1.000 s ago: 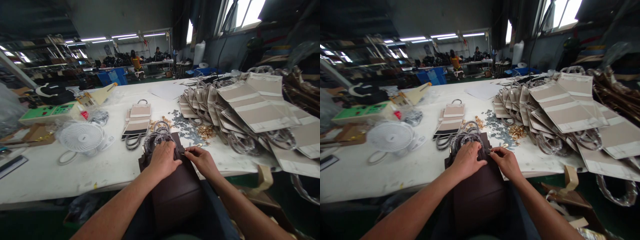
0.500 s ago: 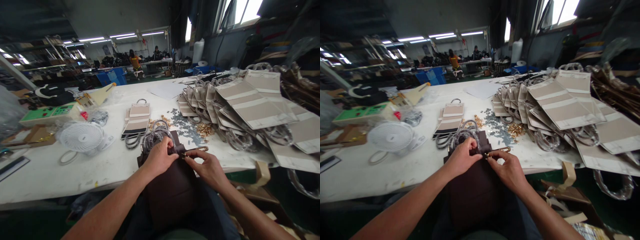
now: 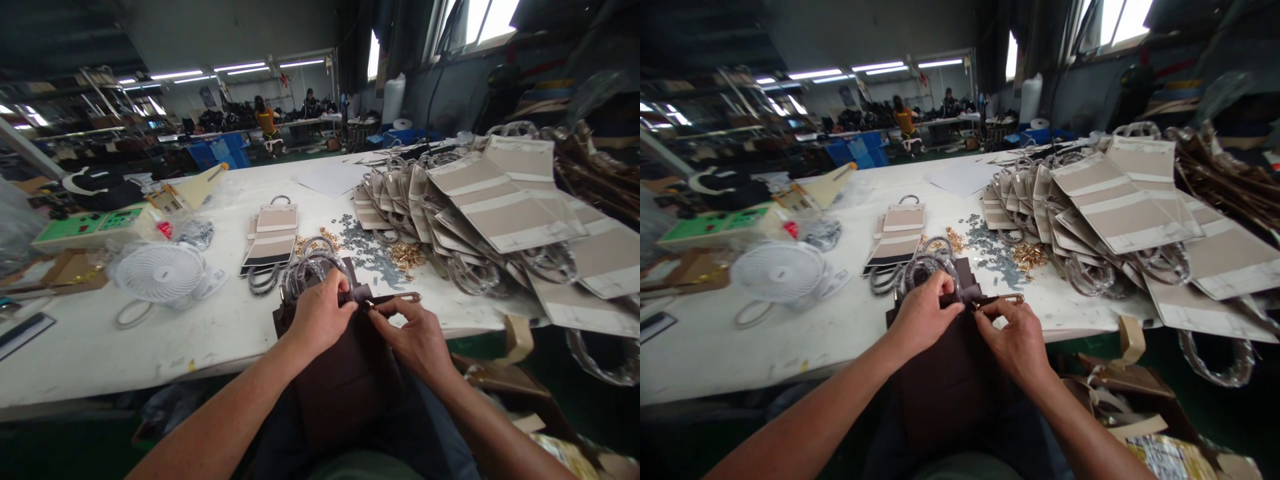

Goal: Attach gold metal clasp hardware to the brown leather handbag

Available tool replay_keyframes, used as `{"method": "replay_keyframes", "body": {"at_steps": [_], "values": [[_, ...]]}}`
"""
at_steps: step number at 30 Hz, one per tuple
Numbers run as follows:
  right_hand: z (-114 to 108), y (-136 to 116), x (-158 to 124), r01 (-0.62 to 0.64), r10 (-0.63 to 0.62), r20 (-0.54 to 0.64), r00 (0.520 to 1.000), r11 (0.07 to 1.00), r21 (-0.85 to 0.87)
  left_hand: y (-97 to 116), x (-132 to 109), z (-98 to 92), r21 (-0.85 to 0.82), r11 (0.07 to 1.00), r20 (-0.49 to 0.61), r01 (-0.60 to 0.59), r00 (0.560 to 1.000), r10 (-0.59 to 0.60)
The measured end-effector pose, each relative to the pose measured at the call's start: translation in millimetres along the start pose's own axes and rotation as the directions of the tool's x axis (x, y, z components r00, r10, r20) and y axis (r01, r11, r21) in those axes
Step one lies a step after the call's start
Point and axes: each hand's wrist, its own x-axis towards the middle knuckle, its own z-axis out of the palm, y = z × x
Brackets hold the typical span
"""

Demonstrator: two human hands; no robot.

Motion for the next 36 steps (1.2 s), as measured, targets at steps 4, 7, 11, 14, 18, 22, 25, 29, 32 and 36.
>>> {"method": "replay_keyframes", "body": {"at_steps": [4,7,11,14,18,22,25,29,32,36], "values": [[0.0,0.3,-1.4,-0.038,0.038,0.028,0.999,0.999,-0.006,1.8,-2.5,0.6,0.036,0.999,-0.014,-0.012,1.0,0.013],[3.1,1.2,-1.5,0.009,-0.009,0.004,1.0,0.998,-0.055,3.6,-4.6,1.0,0.034,0.999,-0.018,-0.028,0.999,0.029],[7.0,2.0,-1.7,0.133,-0.14,-0.032,0.99,0.977,-0.169,9.2,-7.4,0.8,0.008,0.998,-0.044,-0.06,0.997,0.06],[6.8,2.5,-1.7,0.179,-0.189,-0.029,0.982,0.963,-0.203,12.4,-7.3,0.1,-0.041,0.997,-0.063,-0.066,0.996,0.063],[4.2,2.4,1.2,0.229,-0.231,0.018,0.973,0.949,-0.215,11.1,-4.6,-1.0,-0.11,0.994,-0.049,-0.023,0.999,0.017],[2.3,-2.0,7.7,0.277,-0.262,0.093,0.961,0.928,-0.251,8.2,-4.3,-1.5,-0.138,0.99,-0.048,0.038,0.998,-0.046],[1.6,-7.6,13.5,0.251,-0.215,0.161,0.963,0.932,-0.261,8.2,-6.4,-0.8,-0.164,0.985,-0.058,0.048,0.997,-0.058],[-1.1,-10.0,19.0,0.198,-0.141,0.186,0.972,0.92,-0.338,7.9,-5.3,1.7,-0.205,0.978,-0.075,0.03,0.996,-0.047],[-6.3,-8.2,14.8,0.181,-0.114,0.207,0.972,0.924,-0.338,8.4,-7.6,3.4,-0.19,0.981,-0.092,0.029,0.995,-0.047],[9.0,-14.6,7.6,0.216,-0.205,0.115,0.972,0.972,-0.093,19.2,-33.1,6.0,-0.143,0.989,-0.103,0.02,0.994,-0.035]]}}
